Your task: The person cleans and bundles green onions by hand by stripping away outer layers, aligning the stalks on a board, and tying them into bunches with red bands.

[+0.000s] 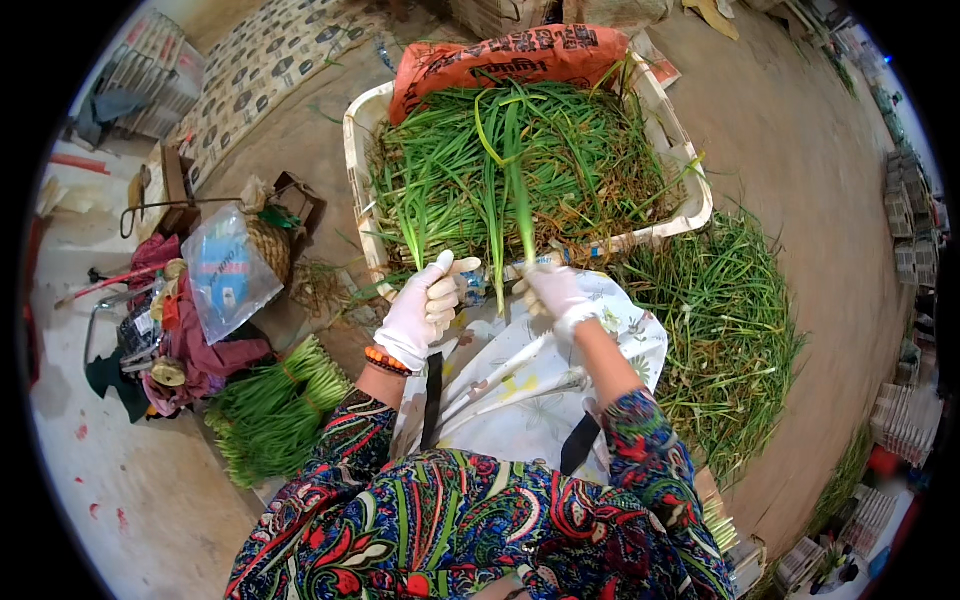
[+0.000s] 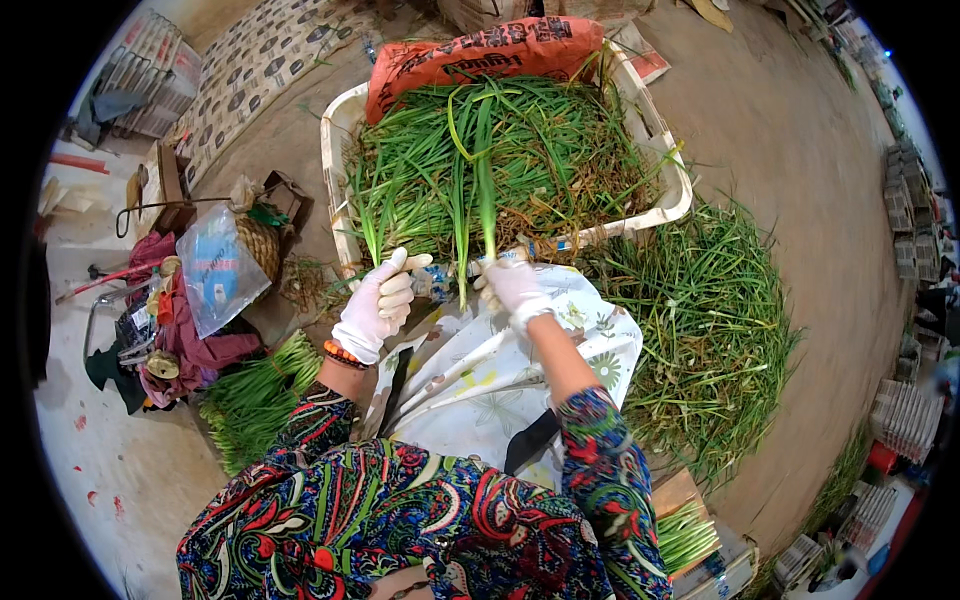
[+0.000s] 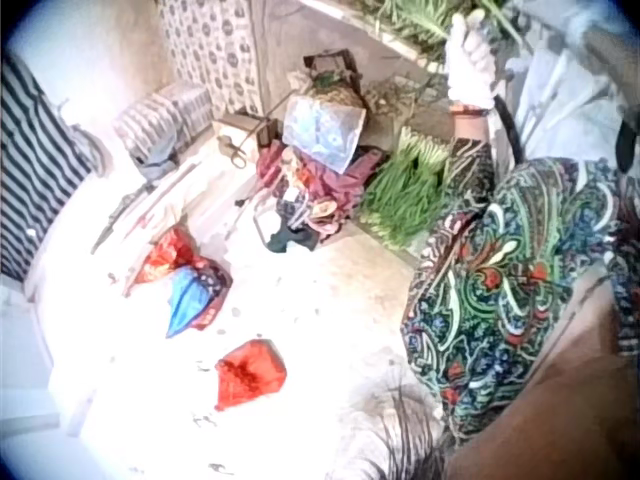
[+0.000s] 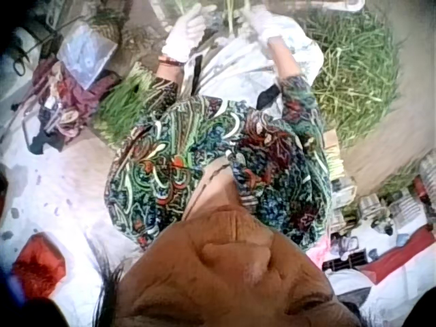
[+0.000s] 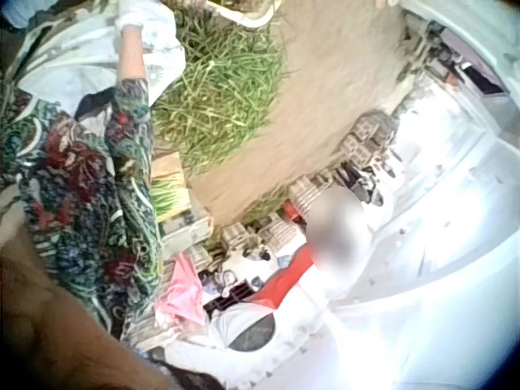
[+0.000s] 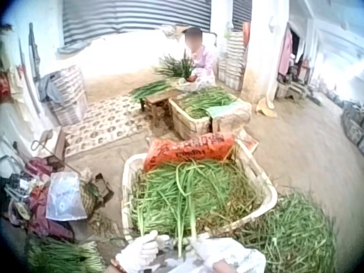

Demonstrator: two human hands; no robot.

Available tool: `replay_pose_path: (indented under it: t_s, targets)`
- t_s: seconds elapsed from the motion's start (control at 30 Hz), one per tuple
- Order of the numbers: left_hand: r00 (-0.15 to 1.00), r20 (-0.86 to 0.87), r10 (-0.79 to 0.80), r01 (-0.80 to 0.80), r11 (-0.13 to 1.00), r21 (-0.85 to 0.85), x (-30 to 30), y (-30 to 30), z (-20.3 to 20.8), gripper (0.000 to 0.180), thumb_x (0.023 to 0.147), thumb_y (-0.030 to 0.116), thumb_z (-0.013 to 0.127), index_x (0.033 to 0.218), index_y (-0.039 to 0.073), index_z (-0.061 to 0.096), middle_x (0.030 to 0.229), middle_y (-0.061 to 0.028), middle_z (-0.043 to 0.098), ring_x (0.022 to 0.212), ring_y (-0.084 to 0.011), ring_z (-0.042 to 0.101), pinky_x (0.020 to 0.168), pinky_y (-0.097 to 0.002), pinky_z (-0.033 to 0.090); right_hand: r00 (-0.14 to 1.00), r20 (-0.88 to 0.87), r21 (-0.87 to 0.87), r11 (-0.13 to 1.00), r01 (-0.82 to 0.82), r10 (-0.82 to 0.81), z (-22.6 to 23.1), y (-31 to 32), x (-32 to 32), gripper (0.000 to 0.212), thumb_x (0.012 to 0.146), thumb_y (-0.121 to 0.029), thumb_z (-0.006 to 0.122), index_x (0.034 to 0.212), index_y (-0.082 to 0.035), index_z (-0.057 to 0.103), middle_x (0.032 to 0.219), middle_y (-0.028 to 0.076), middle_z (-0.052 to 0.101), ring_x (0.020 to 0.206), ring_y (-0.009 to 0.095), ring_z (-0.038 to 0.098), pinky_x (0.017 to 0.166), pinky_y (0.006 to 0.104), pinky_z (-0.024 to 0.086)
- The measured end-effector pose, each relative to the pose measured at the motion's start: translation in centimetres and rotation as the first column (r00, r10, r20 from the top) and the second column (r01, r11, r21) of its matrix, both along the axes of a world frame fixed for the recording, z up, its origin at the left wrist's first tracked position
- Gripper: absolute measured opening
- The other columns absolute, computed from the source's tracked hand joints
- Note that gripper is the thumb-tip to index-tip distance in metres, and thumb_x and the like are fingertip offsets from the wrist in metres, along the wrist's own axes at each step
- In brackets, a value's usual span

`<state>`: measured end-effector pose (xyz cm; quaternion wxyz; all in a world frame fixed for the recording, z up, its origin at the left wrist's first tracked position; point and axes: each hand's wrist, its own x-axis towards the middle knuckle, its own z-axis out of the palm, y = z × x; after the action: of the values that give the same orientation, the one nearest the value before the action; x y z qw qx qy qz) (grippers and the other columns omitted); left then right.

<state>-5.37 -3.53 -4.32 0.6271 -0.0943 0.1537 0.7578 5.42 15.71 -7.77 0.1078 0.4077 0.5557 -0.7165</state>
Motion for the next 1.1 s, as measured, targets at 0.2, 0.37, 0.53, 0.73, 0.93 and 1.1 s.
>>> replay_pose_path:
  t_s: [0.2,0.37,0.53,0.73,0.93,1.1]
  targets:
    - [0.835,-0.479,-0.27,-0.059,0.822,-0.567,2.9,4.4,2.3,0.035,0.091,0.034,0.047,0.107,0.005,0.06,0.076,0.0066,0.054,0.049,-0.0006,0.029,0.038,-0.0141,0.021,0.965,0.068,0.609,0.756,-0.241,0.252,6.0,-0.9,5.8,0.04,0.085,-0.042,0.049,0.074,-0.006,0.062,0.056,0.014,0.058,0.052,0.028,0.059,0.051,0.037,0.046]
    - [0.736,-0.556,-0.386,0.058,0.854,-0.516,4.7,6.3,2.6,0.035,0.089,0.031,0.051,0.113,0.006,0.055,0.089,-0.0003,0.061,0.052,-0.0008,0.038,0.041,-0.0147,0.027,0.929,0.124,0.864,0.422,-0.274,0.349,7.5,-3.2,7.0,0.031,0.084,-0.033,0.055,0.067,-0.007,0.056,0.055,0.013,0.055,0.05,0.031,0.055,0.045,0.0381,0.043]
    - [0.776,-0.478,-0.412,0.172,0.866,-0.469,5.2,6.1,2.8,0.032,0.089,0.031,0.052,0.106,0.005,0.058,0.092,-0.0015,0.062,0.074,-0.0059,0.053,0.06,-0.0196,0.042,0.848,0.043,0.954,0.23,-0.192,0.527,6.3,-4.4,7.7,0.029,0.085,-0.033,0.053,0.069,-0.008,0.054,0.058,0.013,0.055,0.053,0.032,0.056,0.046,0.0409,0.043]
    - [0.829,-0.538,0.152,-0.383,0.855,-0.349,0.8,4.3,5.2,0.037,0.092,0.035,0.044,0.097,0.002,0.059,0.078,-0.0032,0.057,0.075,-0.0101,0.054,0.066,-0.0281,0.047,0.829,0.198,0.813,0.385,-0.437,0.523,4.9,-4.7,6.8,0.032,0.088,-0.033,0.045,0.076,-0.006,0.055,0.062,0.018,0.058,0.06,0.033,0.06,0.051,0.0417,0.047]
    - [0.966,-0.088,0.244,-0.231,0.963,0.135,-3.7,1.3,3.9,0.044,0.097,0.029,0.029,0.129,-0.002,0.032,0.05,0.0058,0.027,0.039,-0.0034,0.028,0.033,-0.0177,0.028,0.812,0.265,0.759,0.407,-0.508,0.519,-2.5,-3.3,3.3,0.05,0.089,-0.045,0.039,0.09,0.002,0.057,0.076,0.023,0.061,0.074,0.039,0.06,0.062,0.0436,0.048]
    - [0.972,-0.234,0.013,-0.084,0.951,-0.297,-1.1,-0.4,-0.9,0.044,0.095,0.029,0.037,0.128,0.0,0.037,0.048,0.0099,0.019,0.037,-0.0016,0.021,0.032,-0.0171,0.02,0.982,0.098,-0.042,0.987,-0.156,0.16,-2.5,-4.2,1.7,0.037,0.089,-0.034,0.046,0.087,0.001,0.057,0.07,0.015,0.063,0.052,0.025,0.061,0.048,0.0327,0.049]
